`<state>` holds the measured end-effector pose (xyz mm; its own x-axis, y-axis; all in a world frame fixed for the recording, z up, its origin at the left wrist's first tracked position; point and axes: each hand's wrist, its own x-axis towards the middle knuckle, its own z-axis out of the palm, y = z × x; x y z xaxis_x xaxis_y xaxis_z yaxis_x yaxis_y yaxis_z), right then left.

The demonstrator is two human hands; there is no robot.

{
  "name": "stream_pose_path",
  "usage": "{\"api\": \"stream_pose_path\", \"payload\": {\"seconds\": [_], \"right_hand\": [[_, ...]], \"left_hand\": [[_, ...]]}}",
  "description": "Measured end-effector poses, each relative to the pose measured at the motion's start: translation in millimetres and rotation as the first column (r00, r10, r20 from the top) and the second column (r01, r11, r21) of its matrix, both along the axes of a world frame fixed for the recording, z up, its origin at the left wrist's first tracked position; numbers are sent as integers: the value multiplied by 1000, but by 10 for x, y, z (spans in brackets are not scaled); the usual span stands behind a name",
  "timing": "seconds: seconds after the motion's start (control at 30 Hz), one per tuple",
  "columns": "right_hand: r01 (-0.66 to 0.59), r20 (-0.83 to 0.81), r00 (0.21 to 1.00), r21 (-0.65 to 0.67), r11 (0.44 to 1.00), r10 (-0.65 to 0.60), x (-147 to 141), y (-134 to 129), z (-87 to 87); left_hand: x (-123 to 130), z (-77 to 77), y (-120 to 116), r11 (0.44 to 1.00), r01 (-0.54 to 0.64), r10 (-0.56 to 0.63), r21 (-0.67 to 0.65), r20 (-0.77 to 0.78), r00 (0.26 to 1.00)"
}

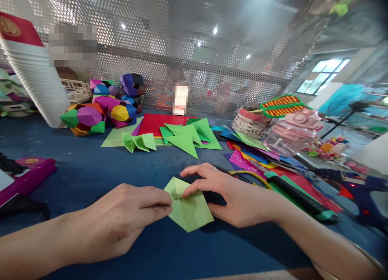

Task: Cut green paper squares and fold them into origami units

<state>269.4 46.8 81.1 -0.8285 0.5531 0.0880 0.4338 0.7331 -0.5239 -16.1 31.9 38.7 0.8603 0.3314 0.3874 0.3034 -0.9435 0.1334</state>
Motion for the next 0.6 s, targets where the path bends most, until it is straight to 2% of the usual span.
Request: {"api": "stream_pose_path", "payload": {"seconds": [0.1, 0.27, 0.47, 0.6], "right_hand": [[-23, -10, 1000, 66, 998, 23, -7, 28, -76], [-202, -67, 978, -31, 979, 200, -61, 29, -109], [-119, -96, 990, -188, 975, 103, -46, -7, -12], [-118, -116, 989, -219, 969, 94, -24, 4, -13]], "left_hand": [[19, 47, -47, 1000, -21, 21, 11, 9, 1000], [67, 128, -116, 1000, -20, 20, -10, 30, 999], [101, 181, -167, 992, 89, -90, -91, -10, 996], [97, 184, -187, 984, 128, -126, -127, 26, 992]]}}
